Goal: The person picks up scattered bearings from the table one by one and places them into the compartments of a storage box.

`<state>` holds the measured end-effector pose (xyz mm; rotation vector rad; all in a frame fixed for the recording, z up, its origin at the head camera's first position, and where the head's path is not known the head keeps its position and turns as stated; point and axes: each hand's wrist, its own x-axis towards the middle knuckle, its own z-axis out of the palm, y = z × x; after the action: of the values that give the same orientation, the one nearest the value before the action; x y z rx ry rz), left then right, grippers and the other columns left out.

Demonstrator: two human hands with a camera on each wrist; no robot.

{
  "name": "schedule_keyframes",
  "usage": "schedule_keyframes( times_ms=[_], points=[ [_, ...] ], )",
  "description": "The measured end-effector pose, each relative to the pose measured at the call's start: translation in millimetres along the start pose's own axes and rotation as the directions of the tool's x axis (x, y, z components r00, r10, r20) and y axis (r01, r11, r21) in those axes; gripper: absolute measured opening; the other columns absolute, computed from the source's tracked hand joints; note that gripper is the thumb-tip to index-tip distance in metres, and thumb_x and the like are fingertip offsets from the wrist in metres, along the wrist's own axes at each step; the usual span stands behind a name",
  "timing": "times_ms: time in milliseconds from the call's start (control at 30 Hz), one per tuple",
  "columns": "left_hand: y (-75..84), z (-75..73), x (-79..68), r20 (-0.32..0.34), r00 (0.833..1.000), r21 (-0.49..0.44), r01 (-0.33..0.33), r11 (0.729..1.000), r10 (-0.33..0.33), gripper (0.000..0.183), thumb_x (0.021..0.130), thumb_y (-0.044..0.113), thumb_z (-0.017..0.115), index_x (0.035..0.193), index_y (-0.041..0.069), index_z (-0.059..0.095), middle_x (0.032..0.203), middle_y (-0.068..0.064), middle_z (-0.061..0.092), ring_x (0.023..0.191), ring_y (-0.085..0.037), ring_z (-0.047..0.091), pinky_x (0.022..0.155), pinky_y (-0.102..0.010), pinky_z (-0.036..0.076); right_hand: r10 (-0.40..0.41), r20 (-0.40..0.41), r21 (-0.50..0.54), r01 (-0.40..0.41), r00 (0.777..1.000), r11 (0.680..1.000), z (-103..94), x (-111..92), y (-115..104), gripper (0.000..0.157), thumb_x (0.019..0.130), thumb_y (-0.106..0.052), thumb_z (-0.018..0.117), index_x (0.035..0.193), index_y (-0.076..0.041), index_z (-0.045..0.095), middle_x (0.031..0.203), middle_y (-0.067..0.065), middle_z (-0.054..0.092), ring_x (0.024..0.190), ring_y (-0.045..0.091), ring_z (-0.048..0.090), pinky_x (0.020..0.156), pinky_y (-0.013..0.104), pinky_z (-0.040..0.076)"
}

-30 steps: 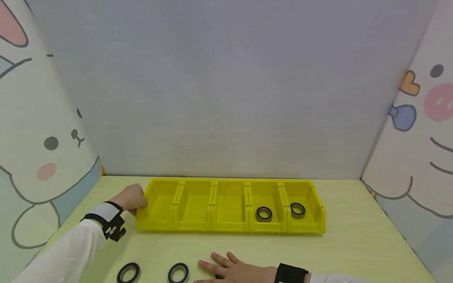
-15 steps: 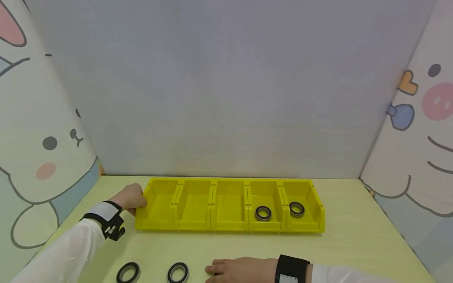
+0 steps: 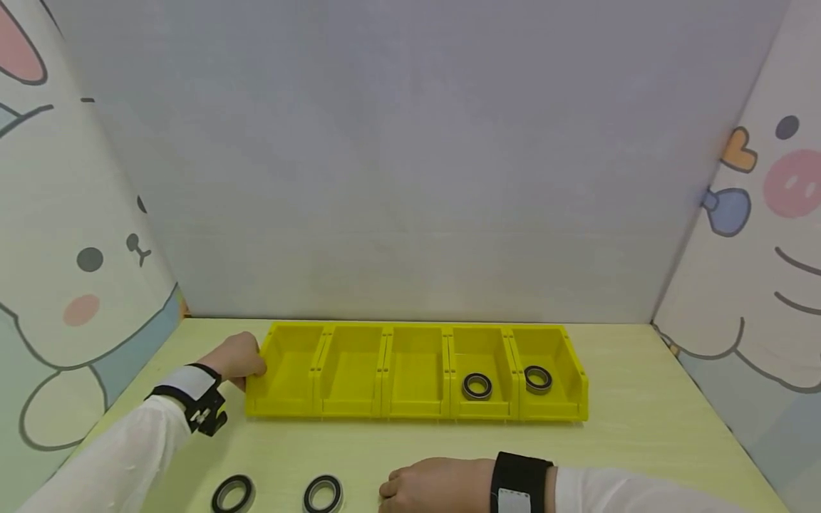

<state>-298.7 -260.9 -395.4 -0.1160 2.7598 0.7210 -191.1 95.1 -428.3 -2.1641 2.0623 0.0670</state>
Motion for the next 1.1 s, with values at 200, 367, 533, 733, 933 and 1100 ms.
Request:
schedule_keyframes(
  times_ms=[200,367,533,733,933,1100],
  points=[
    [-4.6,1.6,4.7,0.000,1.000,0.003,-0.001,1.000,0.001,0.004,0.076,-0.001,0.055,0.076,-0.004,0.052,0.070,-0.015,0.060,0.049,-0.021,0.065,0.053,-0.034,0.059,0.047,0.116,-0.114,-0.034,0.992,0.993,-25.9,5.7,4.4,0.029,0.093,-0.021,0.057,0.122,-0.018,0.061,0.123,-0.007,0.059,0.109,0.001,0.054,0.093,0.007,0.042],
    [-4.3,2.0,4.3,0.001,1.000,0.011,0.003,1.000,-0.003,0.006,0.078,0.000,0.055,0.079,-0.005,0.052,0.071,-0.015,0.060,0.049,-0.021,0.065,0.053,-0.033,0.059,0.182,0.180,-0.170,-0.152,0.967,0.974,-59.4,6.1,11.2,0.045,0.086,-0.017,0.067,0.130,-0.016,0.056,0.132,-0.003,0.054,0.120,0.008,0.052,0.098,0.013,0.042],
    [-1.7,1.1,3.3,-0.004,1.000,0.013,0.019,1.000,-0.019,0.006,0.078,0.000,0.056,0.080,-0.005,0.052,0.073,-0.014,0.059,0.049,-0.020,0.065,0.054,-0.033,0.059,0.318,0.199,-0.156,-0.291,0.927,0.944,-80.7,6.2,25.0,0.050,0.086,-0.017,0.067,0.134,-0.016,0.052,0.137,-0.001,0.050,0.125,0.011,0.049,0.097,0.015,0.045],
    [-3.1,1.6,4.7,-0.009,1.000,-0.007,0.023,1.000,-0.023,0.005,0.076,-0.001,0.056,0.078,-0.004,0.052,0.072,-0.014,0.058,0.049,-0.020,0.064,0.054,-0.033,0.059,0.487,0.129,-0.130,-0.472,0.864,0.872,-94.3,3.0,48.1,0.045,0.086,-0.012,0.067,0.129,-0.016,0.056,0.133,0.002,0.054,0.120,0.018,0.054,0.090,0.023,0.052],
    [0.0,0.7,1.0,-0.009,1.000,-0.010,0.022,1.000,-0.022,0.005,0.077,0.000,0.056,0.078,-0.004,0.052,0.072,-0.013,0.057,0.051,-0.021,0.065,0.051,-0.031,0.058,0.606,0.071,-0.168,-0.590,0.792,0.790,-98.3,-1.6,78.0,0.038,0.084,-0.006,0.068,0.121,-0.012,0.059,0.117,0.006,0.060,0.099,0.020,0.061,0.075,0.022,0.056],
    [0.0,-0.6,-0.9,-0.009,1.000,0.002,0.020,1.000,-0.020,0.005,0.077,0.000,0.056,0.076,-0.003,0.052,0.071,-0.013,0.059,0.050,-0.022,0.065,0.052,-0.032,0.058,0.629,0.049,-0.125,-0.621,0.776,0.774,-86.6,-0.4,100.0,0.037,0.084,-0.009,0.069,0.120,-0.009,0.060,0.112,0.005,0.062,0.090,0.018,0.060,0.076,0.023,0.055]
  ],
)
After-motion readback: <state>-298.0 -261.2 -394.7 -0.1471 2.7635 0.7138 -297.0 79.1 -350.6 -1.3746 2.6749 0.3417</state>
